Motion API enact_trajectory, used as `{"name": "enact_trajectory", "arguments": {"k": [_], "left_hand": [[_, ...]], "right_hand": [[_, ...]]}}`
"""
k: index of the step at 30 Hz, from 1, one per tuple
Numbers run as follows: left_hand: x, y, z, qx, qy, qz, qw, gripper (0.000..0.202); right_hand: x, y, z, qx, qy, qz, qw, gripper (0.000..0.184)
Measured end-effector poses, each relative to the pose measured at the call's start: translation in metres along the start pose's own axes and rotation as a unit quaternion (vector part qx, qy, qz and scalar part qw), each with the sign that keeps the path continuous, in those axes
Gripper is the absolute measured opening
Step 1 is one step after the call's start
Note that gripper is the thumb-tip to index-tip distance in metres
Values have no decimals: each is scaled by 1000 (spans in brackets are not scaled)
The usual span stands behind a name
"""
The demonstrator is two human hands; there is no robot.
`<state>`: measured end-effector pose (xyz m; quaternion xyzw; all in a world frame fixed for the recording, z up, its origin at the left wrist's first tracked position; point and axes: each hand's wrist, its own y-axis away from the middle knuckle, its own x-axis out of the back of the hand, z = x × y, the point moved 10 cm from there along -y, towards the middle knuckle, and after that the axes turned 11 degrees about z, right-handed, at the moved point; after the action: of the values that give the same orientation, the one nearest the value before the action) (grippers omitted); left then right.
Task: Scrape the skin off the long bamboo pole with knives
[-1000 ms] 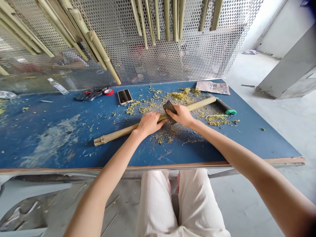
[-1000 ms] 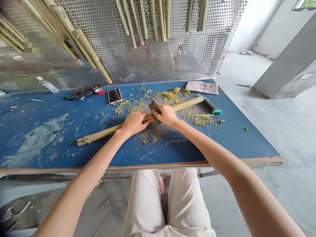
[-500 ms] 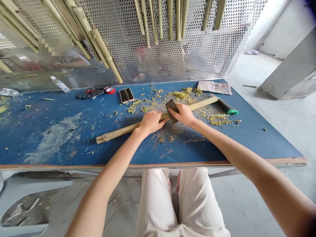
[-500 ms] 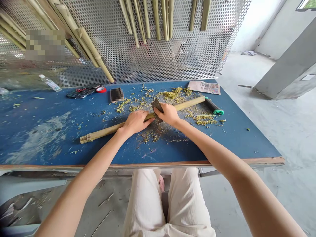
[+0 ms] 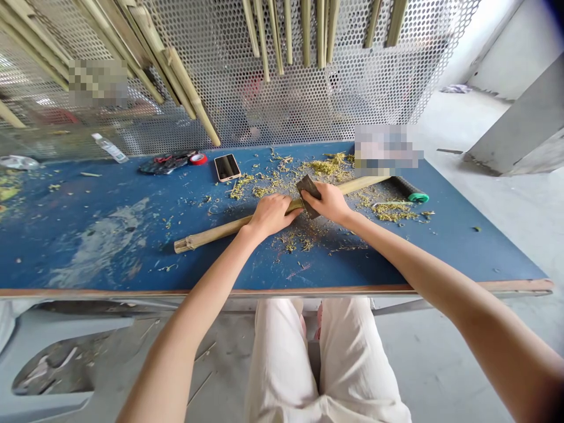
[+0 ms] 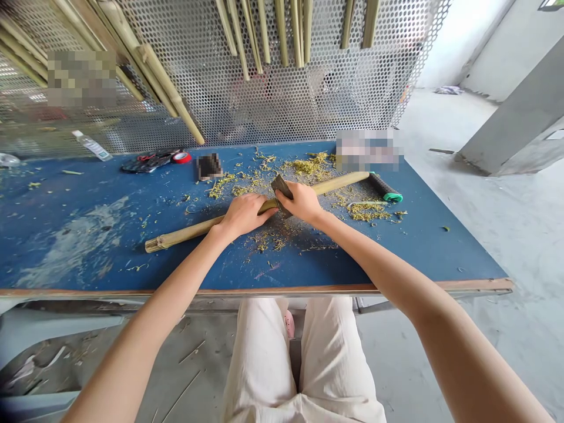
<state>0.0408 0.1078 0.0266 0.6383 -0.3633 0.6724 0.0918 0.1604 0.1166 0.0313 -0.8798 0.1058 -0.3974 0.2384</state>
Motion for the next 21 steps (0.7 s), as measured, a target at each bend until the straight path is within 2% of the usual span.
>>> {"name": "enact_trajectory", "arguments": {"k": [3,8,16,21], "left_hand": [[0,0,1,-3,-7,0,1000,47],[0,-1,1,2,-8,-2,1000,47],[1,-1,1,-1,-10,-1,1000,46],[1,-1,0,8,5,1,1000,44]], "right_hand": [[-1,0,1,-12,8,-12,1000,31],[2,1,0,-32,0,10,999,30],[0,0,-2,-8,-4,-7,1000,29],[2,-1,2,-7,-4,17,1000,28]]}}
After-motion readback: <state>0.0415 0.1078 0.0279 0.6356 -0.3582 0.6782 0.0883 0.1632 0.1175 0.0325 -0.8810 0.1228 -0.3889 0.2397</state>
